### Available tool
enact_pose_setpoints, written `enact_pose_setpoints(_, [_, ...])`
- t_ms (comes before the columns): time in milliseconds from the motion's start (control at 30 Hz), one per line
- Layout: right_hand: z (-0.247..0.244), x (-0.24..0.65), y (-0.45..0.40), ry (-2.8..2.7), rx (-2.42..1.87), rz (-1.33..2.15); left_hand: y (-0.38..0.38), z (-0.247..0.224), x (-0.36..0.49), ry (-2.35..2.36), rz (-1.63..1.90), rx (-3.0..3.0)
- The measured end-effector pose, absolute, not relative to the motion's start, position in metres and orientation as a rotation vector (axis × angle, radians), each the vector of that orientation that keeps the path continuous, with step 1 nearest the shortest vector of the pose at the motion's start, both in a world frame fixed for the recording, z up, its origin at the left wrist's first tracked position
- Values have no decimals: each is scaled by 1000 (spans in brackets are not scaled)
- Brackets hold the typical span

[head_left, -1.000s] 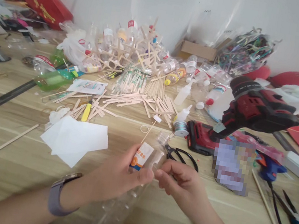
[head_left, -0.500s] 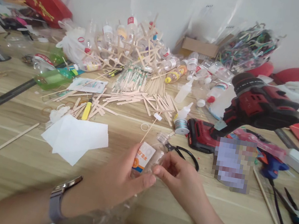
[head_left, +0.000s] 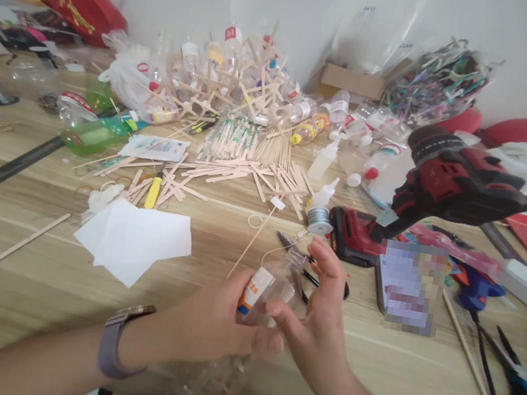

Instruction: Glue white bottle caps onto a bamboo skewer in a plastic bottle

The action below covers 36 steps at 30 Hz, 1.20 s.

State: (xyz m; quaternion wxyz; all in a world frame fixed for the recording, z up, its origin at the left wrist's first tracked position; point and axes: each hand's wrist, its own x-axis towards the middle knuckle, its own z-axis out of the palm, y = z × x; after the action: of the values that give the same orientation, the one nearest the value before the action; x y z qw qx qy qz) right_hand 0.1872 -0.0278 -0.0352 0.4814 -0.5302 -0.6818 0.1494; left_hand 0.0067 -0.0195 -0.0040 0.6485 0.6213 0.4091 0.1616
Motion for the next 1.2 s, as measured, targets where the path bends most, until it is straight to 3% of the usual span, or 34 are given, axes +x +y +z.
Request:
enact_pose_setpoints(467, [-38, 201, -18, -1670, -1104, 761, -14, 11, 17, 942, 427, 1081])
enact_pose_setpoints(1200, [-39, 197, -20, -1700, -1134, 717, -15, -9, 12, 1018, 386, 1388])
